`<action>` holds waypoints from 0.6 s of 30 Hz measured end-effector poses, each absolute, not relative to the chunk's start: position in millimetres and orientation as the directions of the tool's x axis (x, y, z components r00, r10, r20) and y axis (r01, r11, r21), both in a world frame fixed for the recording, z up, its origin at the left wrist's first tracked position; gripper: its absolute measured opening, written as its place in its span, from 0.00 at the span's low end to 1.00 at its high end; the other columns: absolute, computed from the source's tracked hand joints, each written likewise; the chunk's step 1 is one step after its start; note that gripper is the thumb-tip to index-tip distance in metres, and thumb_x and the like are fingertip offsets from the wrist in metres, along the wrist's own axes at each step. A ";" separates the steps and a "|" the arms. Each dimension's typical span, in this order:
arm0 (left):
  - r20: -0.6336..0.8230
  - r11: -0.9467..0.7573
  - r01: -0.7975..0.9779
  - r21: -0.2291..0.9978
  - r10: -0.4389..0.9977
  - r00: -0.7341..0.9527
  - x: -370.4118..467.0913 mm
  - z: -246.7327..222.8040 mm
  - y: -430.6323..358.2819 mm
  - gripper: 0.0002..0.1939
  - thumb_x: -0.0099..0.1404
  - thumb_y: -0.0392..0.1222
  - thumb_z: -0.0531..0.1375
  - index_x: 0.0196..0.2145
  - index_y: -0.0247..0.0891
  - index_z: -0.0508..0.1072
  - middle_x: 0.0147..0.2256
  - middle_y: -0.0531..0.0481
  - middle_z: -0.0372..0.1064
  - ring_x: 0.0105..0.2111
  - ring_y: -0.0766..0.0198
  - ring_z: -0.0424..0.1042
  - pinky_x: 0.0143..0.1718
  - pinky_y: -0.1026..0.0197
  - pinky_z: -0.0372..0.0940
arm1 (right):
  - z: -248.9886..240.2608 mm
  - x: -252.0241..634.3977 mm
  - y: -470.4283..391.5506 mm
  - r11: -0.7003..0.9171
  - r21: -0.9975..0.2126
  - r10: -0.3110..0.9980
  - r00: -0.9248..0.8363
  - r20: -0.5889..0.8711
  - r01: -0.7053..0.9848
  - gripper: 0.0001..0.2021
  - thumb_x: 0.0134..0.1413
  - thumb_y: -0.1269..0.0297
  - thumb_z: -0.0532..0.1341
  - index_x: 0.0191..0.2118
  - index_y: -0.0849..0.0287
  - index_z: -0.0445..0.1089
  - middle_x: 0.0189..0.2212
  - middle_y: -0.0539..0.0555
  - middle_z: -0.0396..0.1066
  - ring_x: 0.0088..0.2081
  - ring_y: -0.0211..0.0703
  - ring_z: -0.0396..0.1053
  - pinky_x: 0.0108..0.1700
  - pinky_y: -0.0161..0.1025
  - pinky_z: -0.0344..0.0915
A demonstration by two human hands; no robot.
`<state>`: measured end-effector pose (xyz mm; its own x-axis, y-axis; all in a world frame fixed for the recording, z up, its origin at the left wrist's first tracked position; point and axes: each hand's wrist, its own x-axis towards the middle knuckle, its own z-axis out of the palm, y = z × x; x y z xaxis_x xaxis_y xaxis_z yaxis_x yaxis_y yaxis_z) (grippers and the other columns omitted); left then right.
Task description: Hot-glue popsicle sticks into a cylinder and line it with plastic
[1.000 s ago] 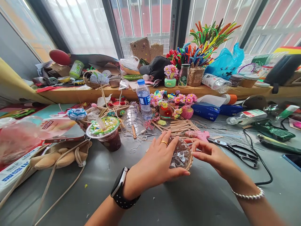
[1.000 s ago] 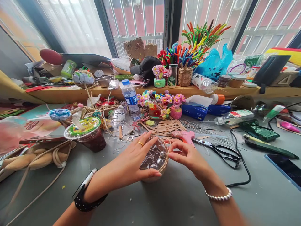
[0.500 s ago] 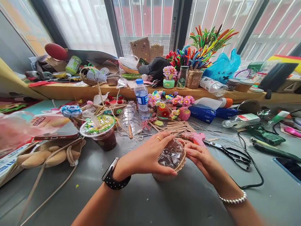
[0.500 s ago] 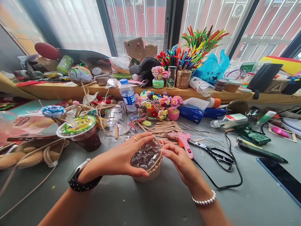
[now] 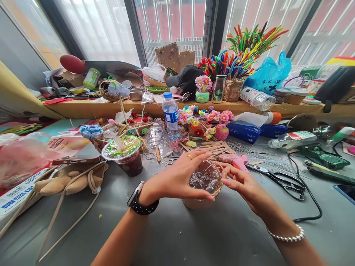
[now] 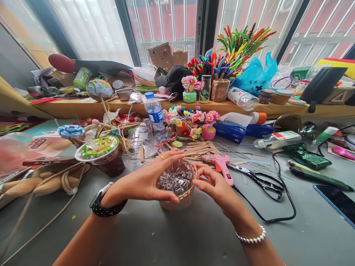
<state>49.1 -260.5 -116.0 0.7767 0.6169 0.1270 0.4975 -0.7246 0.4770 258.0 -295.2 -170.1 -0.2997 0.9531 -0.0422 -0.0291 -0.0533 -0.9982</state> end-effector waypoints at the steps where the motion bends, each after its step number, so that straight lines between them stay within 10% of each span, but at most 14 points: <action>1: 0.137 -0.716 0.515 0.471 0.636 0.759 50.9 -116.7 -261.8 0.40 0.53 0.58 0.57 0.58 0.37 0.48 0.59 0.43 0.44 0.59 0.56 0.42 0.57 0.53 0.46 | -169.7 257.9 -295.3 -0.053 -0.998 0.954 -0.297 -0.044 -0.023 0.06 0.46 0.59 0.60 0.26 0.55 0.64 0.56 0.50 0.54 0.58 0.45 0.48 0.54 0.43 0.52; 18: 0.118 -0.733 0.581 0.352 0.651 0.750 62.6 -119.8 -270.9 0.37 0.55 0.58 0.54 0.57 0.37 0.50 0.58 0.42 0.47 0.58 0.56 0.44 0.58 0.51 0.42 | -179.0 254.3 -292.0 -0.112 -0.990 0.973 -0.213 -0.093 -0.081 0.08 0.45 0.58 0.60 0.24 0.54 0.63 0.44 0.51 0.66 0.56 0.46 0.51 0.54 0.47 0.52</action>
<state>62.6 -270.9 -119.8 0.7498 0.6511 0.1178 0.5815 -0.7333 0.3523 254.3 -292.0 -179.0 -0.2129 0.9726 -0.0931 -0.0808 -0.1124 -0.9904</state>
